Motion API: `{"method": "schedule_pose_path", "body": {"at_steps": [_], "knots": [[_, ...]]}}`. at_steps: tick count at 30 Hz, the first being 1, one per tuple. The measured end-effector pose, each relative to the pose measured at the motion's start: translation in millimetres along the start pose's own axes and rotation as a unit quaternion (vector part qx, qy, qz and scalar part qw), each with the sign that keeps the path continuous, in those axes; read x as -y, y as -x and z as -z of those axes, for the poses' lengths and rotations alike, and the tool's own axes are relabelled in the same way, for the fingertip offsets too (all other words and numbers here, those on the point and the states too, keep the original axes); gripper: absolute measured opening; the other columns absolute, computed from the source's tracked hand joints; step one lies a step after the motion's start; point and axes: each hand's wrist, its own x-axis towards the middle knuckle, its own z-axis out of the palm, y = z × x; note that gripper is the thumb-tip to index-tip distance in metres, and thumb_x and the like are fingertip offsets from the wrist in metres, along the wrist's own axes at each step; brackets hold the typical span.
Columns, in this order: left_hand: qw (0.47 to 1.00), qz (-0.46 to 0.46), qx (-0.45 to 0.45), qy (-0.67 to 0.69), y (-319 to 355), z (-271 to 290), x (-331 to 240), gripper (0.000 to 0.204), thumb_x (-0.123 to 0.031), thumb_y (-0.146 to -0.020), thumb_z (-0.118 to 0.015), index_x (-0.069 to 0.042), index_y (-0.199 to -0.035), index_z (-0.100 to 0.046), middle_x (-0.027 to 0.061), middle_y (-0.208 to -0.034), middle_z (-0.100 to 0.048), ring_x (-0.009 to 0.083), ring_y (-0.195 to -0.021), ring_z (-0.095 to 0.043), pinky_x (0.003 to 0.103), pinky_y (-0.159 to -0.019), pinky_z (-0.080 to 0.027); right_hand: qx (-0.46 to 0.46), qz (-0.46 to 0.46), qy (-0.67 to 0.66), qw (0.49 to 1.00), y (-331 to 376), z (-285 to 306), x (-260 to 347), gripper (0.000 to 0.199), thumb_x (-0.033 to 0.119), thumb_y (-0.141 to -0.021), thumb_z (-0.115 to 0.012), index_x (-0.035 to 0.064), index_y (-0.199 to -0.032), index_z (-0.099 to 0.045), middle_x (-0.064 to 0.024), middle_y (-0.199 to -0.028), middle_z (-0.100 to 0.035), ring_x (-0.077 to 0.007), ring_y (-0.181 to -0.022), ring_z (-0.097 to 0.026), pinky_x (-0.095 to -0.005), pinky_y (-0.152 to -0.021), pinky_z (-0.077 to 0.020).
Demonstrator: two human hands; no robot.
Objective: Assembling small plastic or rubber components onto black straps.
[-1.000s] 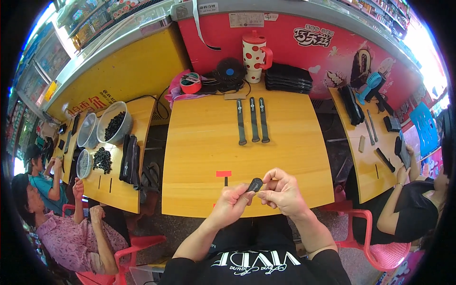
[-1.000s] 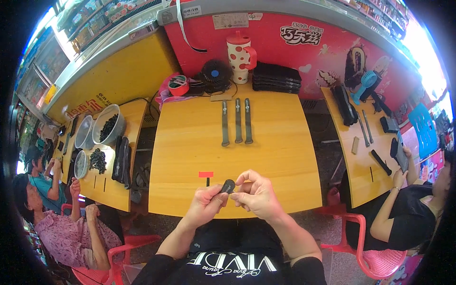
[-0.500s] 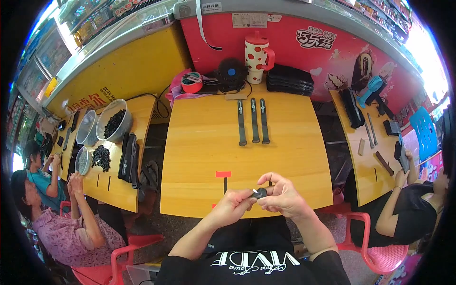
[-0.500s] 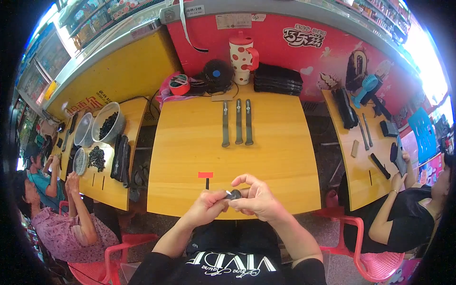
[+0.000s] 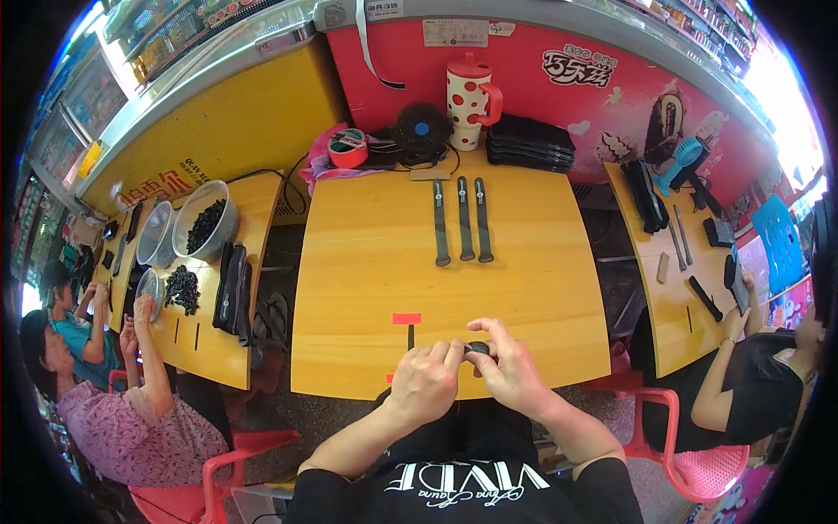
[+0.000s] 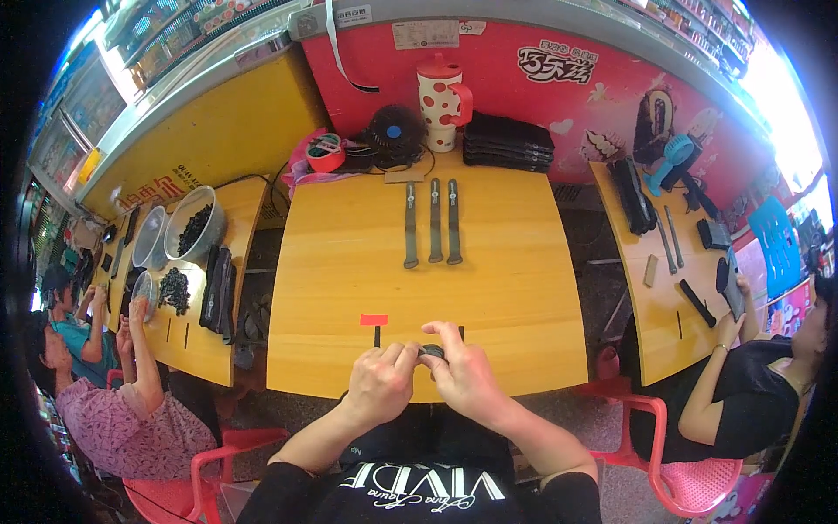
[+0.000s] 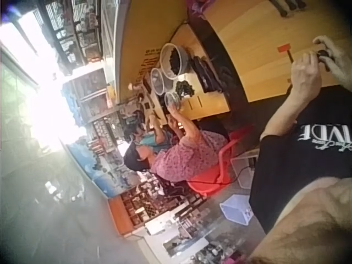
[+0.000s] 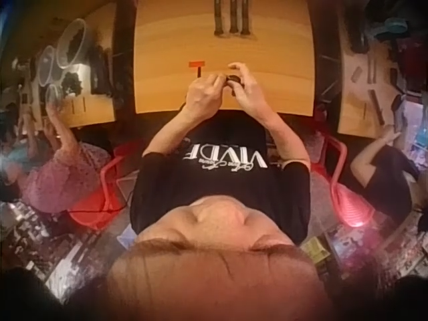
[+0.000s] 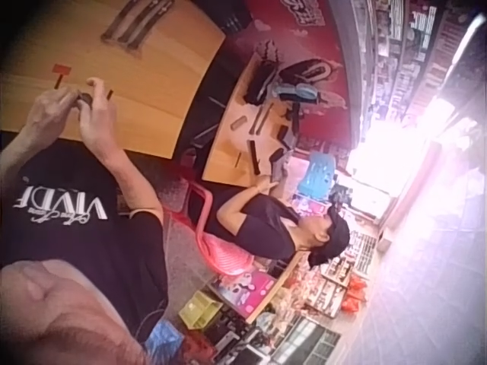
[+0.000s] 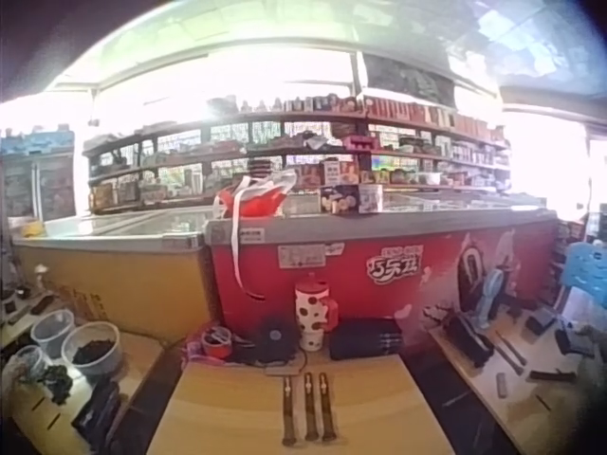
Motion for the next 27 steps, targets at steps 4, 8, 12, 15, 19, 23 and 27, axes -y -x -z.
{"method": "schedule_pose_path", "body": {"at_steps": [4, 8, 12, 15, 19, 23, 27], "knots": [[0.995, -0.062, 0.035, -0.071, -4, 6, 0, 0.017, -0.009, -0.074, -0.057, -0.001, -0.089, -0.057, 0.0082, -0.068, -0.054, 0.022, -0.058, -0.058, 0.032, -0.054, -0.044, 0.021, -0.005, 0.013, 1.0, -3, 4, -1, 0.035, 0.005, -0.087, -0.063, 0.0008, -0.117, -0.047, -0.0231, -0.071, -0.059, -0.0366, -0.063, -0.062, -0.0387, -0.056, -0.0461], [0.994, -0.067, 0.021, -0.089, -7, 2, 4, 0.018, -0.01, -0.074, -0.057, -0.001, -0.089, -0.057, 0.0081, -0.068, -0.053, 0.0214, -0.057, -0.056, 0.031, -0.054, -0.043, -0.031, 0.076, 0.092, 0.992, -8, 3, -2, 0.036, 0.003, -0.085, -0.065, 0.0015, -0.117, -0.048, -0.0158, -0.065, -0.056, -0.028, -0.057, -0.058, -0.0368, -0.051, -0.0425], [0.997, 0.018, -0.057, -0.051, -8, -8, -1, 0.015, -0.006, -0.077, -0.057, 0.0, -0.09, -0.059, 0.008, -0.067, -0.054, 0.0228, -0.057, -0.057, 0.032, -0.053, -0.043, -0.151, 0.15, 0.165, 0.963, -8, -11, 3, 0.036, -0.003, -0.082, -0.067, 0.0007, -0.113, -0.05, -0.0099, -0.062, -0.056, -0.0179, -0.051, -0.056, -0.0321, -0.048, -0.0415], [0.972, 0.116, -0.123, 0.165, -11, -24, -7, 0.011, -0.004, -0.084, -0.057, 0.0, -0.093, -0.062, 0.0084, -0.066, -0.057, 0.0212, -0.054, -0.056, 0.031, -0.05, -0.043, -0.227, 0.168, 0.043, 0.958, -15, -26, -5, 0.03, -0.004, -0.083, -0.068, 0.0, -0.108, -0.05, -0.0089, -0.067, -0.06, -0.0147, -0.055, -0.059, -0.028, -0.05, -0.0443], [0.812, 0.265, -0.069, 0.515, -8, -24, -9, 0.012, -0.009, -0.094, -0.056, 0.0, -0.096, -0.065, 0.0044, -0.064, -0.058, 0.0098, -0.05, -0.051, 0.025, -0.046, -0.039, -0.229, 0.147, -0.078, 0.959, -14, -32, -9, 0.025, -0.005, -0.084, -0.066, 0.0005, -0.103, -0.051, -0.0116, -0.074, -0.063, -0.0165, -0.063, -0.064, -0.028, -0.054, -0.0488], [0.675, 0.305, -0.009, 0.672, -5, -13, -5, 0.016, -0.012, -0.096, -0.055, 0.0, -0.097, -0.065, -0.0002, -0.064, -0.056, 0.0039, -0.05, -0.047, 0.022, -0.044, -0.037, -0.229, 0.159, -0.215, 0.936, -9, -28, -11, 0.027, -0.006, -0.084, -0.067, 0.0019, -0.105, -0.051, -0.0052, -0.07, -0.059, -0.0088, -0.059, -0.056, -0.0224, -0.05, -0.0423], [0.645, 0.362, -0.056, 0.671, 10, -18, 16, 0.02, -0.013, -0.098, -0.053, 0.001, -0.105, -0.064, 0.001, -0.066, -0.056, 0.0062, -0.048, -0.047, 0.02, -0.044, -0.037, -0.127, 0.151, -0.504, 0.841, 5, 38, 9, 0.026, 0.0, -0.088, -0.064, 0.0029, -0.11, -0.05, 0.0011, -0.068, -0.052, -0.0046, -0.054, -0.046, -0.0187, -0.048, -0.034]]}}
